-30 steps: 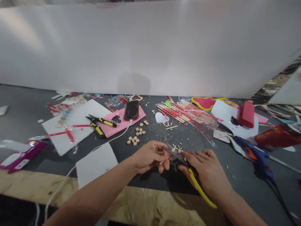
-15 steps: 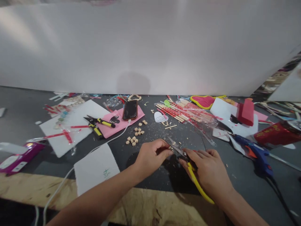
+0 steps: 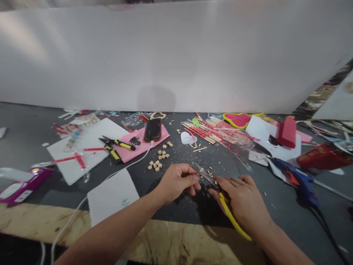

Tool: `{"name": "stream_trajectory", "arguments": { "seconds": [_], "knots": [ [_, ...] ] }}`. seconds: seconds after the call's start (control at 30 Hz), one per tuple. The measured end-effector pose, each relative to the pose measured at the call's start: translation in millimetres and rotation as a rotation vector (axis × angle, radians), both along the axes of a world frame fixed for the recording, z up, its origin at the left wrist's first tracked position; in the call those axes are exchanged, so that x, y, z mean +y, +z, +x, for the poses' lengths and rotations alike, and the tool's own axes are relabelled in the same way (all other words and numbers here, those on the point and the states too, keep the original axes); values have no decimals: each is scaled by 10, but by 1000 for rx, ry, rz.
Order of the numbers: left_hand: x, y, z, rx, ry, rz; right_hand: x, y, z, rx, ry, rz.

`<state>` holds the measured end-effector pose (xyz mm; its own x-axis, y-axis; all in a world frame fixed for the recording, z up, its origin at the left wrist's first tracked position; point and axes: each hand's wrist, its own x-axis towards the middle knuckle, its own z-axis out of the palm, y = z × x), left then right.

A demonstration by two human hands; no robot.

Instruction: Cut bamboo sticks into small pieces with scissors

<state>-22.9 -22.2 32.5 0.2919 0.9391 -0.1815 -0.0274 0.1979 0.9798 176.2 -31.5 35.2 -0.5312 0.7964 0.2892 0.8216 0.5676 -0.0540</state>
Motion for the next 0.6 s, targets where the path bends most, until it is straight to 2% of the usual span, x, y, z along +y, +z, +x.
{"name": "stream_trajectory", "arguments": {
  "seconds": [0.2, 0.3, 0.43, 0.6],
  "knots": [
    [12, -27, 19, 20, 67, 54, 3, 30, 7, 5, -22, 35],
    [-6, -40, 28, 102, 110, 116, 10, 20, 3, 0, -27, 33],
    [-49, -15, 26, 236, 96, 171, 12, -5, 3, -9, -26, 8],
    [-49, 53, -13, 127, 31, 48, -7, 24, -2, 24, 17, 3]
  ]
}}
